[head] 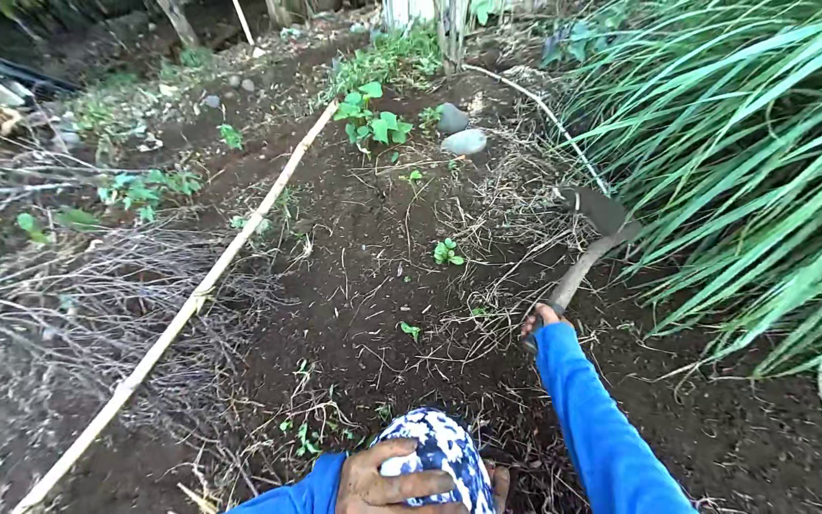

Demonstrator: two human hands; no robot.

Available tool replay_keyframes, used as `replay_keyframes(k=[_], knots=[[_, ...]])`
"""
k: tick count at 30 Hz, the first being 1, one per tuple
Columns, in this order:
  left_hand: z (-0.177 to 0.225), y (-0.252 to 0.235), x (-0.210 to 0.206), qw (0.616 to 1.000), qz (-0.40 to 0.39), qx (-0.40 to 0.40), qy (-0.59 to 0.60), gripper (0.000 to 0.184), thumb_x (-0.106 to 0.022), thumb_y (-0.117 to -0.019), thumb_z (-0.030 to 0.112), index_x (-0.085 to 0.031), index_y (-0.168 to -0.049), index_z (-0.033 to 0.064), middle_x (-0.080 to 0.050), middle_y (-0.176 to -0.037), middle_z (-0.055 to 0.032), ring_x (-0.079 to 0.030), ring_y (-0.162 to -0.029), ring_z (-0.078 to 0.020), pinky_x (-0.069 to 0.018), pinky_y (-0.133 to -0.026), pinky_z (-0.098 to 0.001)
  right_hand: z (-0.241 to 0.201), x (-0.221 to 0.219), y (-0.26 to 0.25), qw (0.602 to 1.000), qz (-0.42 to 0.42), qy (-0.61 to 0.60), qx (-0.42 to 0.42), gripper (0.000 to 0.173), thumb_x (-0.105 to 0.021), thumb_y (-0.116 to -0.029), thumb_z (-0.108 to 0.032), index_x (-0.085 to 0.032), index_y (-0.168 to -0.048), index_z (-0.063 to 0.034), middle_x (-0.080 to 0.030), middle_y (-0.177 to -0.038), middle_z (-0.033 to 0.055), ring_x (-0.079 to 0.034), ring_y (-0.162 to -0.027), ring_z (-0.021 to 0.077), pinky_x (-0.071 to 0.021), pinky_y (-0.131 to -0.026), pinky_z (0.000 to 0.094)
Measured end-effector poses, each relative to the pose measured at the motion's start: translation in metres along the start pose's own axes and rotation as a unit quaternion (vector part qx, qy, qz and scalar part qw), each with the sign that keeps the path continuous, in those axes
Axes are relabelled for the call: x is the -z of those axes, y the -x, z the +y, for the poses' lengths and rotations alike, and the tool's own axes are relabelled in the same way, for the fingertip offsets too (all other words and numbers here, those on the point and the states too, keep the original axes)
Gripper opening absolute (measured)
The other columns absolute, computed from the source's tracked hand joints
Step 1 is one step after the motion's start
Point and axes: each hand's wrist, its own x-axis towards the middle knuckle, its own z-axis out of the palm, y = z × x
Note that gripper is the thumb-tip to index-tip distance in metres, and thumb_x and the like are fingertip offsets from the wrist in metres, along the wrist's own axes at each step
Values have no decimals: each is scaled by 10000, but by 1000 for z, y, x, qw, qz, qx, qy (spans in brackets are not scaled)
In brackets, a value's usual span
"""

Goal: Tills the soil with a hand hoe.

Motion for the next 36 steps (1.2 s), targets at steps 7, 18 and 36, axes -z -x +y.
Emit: replay_keyframes(k=[7, 18, 36], knots=[[-2, 2, -3, 1000, 22, -7, 11, 364, -421, -1063, 204, -729, -1216, 85, -705, -1318, -43, -520, -1375, -184, -275, -1211, -389, 113, 56, 82, 957, -101, 254, -102, 301, -517, -1090, -229, -535, -1238, 33, -546, -671, 56, -551, -498, 161, -534, -502, 346], [6, 0, -3, 999, 27, -27, -9, 399, -374, -1071, 204, -741, -1183, 93, -717, -1304, -36, -509, -1396, -203, -264, -1224, -419, 81, -14, 52, 995, -39, 43, -84, 182, -425, -1096, -185, -480, -1025, -27, -453, -614, 7, -472, -466, 103, -494, -475, 289], [2, -1, -4, 998, 45, -34, 1, 373, -407, -1054, 186, -747, -1171, 88, -728, -1280, -45, -541, -1368, -207, -298, -1207, -429, 122, -4, 92, 971, -59, 194, -130, 203, -523, -1077, -189, -512, -1129, 7, -505, -671, 41, -502, -483, 126, -507, -481, 314]])
